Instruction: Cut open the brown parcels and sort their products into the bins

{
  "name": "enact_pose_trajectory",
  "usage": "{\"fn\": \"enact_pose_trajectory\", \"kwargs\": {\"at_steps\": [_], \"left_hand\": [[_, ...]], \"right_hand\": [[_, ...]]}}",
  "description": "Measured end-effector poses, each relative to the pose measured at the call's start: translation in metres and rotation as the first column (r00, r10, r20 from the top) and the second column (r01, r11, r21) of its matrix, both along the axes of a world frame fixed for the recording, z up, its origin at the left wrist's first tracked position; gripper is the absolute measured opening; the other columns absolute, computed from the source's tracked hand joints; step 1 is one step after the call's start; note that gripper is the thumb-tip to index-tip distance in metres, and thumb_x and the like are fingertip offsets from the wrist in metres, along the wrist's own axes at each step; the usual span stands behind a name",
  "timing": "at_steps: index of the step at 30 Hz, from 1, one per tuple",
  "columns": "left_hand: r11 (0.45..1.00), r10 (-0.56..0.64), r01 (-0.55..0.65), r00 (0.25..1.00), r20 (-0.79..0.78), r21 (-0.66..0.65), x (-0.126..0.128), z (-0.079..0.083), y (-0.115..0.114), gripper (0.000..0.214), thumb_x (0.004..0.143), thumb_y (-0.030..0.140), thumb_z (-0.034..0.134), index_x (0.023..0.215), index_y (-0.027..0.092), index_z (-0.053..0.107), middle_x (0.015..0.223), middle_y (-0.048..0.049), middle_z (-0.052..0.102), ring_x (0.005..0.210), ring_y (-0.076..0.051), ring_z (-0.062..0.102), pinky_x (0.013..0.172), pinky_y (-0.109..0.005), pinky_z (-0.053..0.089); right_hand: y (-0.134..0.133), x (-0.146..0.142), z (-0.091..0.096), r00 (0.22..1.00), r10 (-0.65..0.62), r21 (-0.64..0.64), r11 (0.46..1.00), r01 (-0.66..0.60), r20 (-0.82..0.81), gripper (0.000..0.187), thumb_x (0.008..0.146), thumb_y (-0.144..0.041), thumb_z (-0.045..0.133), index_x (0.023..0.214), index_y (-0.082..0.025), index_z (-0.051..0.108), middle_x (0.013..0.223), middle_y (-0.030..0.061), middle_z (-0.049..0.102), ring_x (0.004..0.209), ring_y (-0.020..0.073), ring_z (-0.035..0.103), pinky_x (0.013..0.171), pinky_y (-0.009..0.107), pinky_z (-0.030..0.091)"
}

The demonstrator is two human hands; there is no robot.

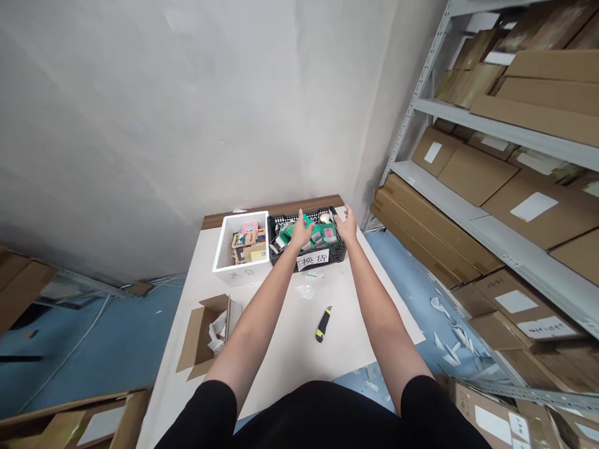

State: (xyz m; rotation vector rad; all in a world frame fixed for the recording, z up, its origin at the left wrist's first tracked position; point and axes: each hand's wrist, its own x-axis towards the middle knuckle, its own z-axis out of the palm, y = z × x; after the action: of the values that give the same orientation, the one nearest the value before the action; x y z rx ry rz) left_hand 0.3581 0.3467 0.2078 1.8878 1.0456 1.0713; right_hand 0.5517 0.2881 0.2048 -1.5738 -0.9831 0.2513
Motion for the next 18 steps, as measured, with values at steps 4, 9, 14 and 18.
{"fn": "enact_pose_trajectory", "kwargs": {"at_steps": [4, 9, 14, 18], "left_hand": [[1.000, 0.000, -0.001, 1.000, 0.017, 0.024, -0.021, 0.004, -0.013, 0.080, 0.091, 0.028, 0.071, 0.164, 0.023, 0.039, 0.161, -0.0136, 0.052, 0.136, -0.030, 0.059, 0.118, -0.046, 0.045], [0.997, -0.004, 0.000, 0.998, 0.055, 0.083, -0.071, -0.010, -0.048, 0.069, 0.090, 0.024, 0.071, 0.156, 0.022, 0.051, 0.154, -0.0139, 0.058, 0.131, -0.030, 0.062, 0.109, -0.046, 0.054], [0.993, 0.110, -0.110, 0.994, 0.010, -0.033, -0.155, -0.042, -0.102, 0.061, 0.091, 0.024, 0.069, 0.151, 0.025, 0.057, 0.149, -0.0118, 0.062, 0.129, -0.028, 0.063, 0.094, -0.037, 0.062], [0.955, 0.261, -0.274, 0.958, -0.119, -0.114, -0.245, -0.077, -0.158, 0.058, 0.089, 0.026, 0.071, 0.146, 0.028, 0.062, 0.151, -0.0100, 0.062, 0.125, -0.027, 0.065, 0.091, -0.036, 0.062]], "right_hand": [[-0.019, -0.007, 0.001, 0.996, 0.084, 0.024, 0.996, -0.084, 0.016, 0.072, 0.083, -0.044, 0.071, 0.149, -0.020, 0.054, 0.142, 0.0165, 0.062, 0.127, 0.0314, 0.061, 0.114, 0.052, 0.048], [-0.054, -0.065, -0.019, 0.966, 0.258, 0.018, 0.966, -0.257, -0.021, 0.066, 0.084, -0.036, 0.069, 0.147, -0.023, 0.057, 0.142, 0.0134, 0.063, 0.128, 0.0300, 0.061, 0.107, 0.049, 0.053], [-0.085, -0.150, -0.056, 0.879, 0.475, -0.058, 0.877, -0.476, -0.043, 0.057, 0.084, -0.033, 0.071, 0.140, -0.027, 0.064, 0.143, 0.0104, 0.063, 0.129, 0.0297, 0.061, 0.102, 0.045, 0.056], [-0.105, -0.221, -0.085, 0.784, 0.611, -0.132, 0.773, -0.621, -0.107, 0.058, 0.084, -0.032, 0.069, 0.142, -0.028, 0.064, 0.143, 0.0101, 0.062, 0.128, 0.0294, 0.060, 0.100, 0.044, 0.056]]}}
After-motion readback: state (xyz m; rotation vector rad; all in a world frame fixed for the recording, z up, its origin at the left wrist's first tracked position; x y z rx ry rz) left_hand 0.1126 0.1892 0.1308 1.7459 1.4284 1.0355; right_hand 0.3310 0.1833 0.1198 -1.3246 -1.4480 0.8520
